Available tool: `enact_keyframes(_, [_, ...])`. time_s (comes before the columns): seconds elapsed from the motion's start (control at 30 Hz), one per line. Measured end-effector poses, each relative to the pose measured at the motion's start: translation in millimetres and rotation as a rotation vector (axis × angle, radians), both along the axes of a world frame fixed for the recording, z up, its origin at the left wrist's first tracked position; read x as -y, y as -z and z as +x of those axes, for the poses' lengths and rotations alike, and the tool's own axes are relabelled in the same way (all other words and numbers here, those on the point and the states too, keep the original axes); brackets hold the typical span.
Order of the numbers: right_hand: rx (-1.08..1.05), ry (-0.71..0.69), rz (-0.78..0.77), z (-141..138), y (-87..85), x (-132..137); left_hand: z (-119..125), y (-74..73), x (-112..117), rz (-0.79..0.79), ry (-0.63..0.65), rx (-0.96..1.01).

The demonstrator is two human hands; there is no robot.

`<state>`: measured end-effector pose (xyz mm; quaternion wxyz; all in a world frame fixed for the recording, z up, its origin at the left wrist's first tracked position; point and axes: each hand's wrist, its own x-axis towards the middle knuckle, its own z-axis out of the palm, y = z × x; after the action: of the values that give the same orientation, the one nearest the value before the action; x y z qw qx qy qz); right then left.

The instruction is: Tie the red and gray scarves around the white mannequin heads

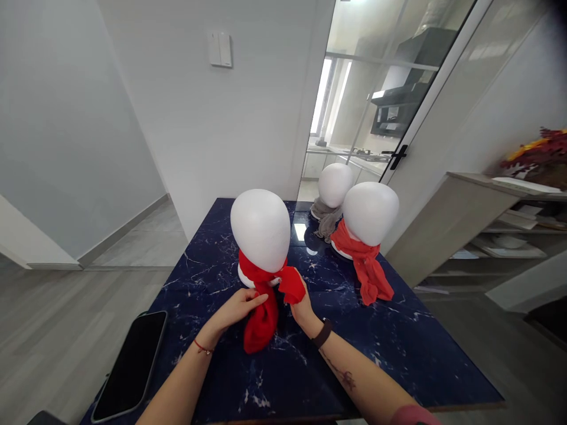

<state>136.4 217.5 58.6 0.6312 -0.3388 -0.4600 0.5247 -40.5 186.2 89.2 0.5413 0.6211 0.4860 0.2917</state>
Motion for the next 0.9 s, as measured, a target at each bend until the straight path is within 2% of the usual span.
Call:
enact_keyframes(0.1, [0.061, -0.090, 0.018, -2.6, 1.4, 7.1, 22.2, 11.3, 0.0, 0.040, -0.063, 0.068])
enact_keyframes(0.23, [0.282, -0.284, 0.098, -0.1, -11.0, 14.5, 29.1, 24.3, -3.2, -0.009, -0.192, 0.192])
enact_keyframes(0.33, [0.646, -0.366, 0.315, 8.3, -25.5, 22.0, 26.3, 24.9, -3.3, -0.113, -0.239, 0.333])
enact_keyframes(0.4, [0.968, -0.333, 0.468, 16.6, -33.0, 32.0, 24.6, 21.7, -2.4, -0.154, -0.245, 0.433])
enact_keyframes(0.47, [1.212, -0.280, 0.544, 26.2, -36.7, 47.6, 23.3, 17.9, -1.8, -0.180, -0.264, 0.529])
enact_keyframes(0.53, [1.334, -0.291, 0.544, 36.5, -37.7, 67.5, 21.5, 15.3, -1.9, -0.209, -0.325, 0.597])
enact_keyframes(0.63, [1.370, -0.383, 0.483, 51.6, -40.5, 95.2, 17.6, 13.6, -2.5, -0.302, -0.452, 0.662])
enact_keyframes(0.73, [1.318, -0.434, 0.404, 61.3, -47.2, 105.4, 14.6, 12.2, -2.0, -0.383, -0.471, 0.633])
enact_keyframes(0.83, [1.178, -0.245, 0.297, 60.5, -47.3, 95.5, 14.5, 9.5, -0.2, -0.352, -0.423, 0.517])
enact_keyframes(0.9, [1.097, -0.128, 0.294, 55.3, -39.5, 81.9, 14.3, 7.0, 0.7, -0.308, -0.455, 0.447])
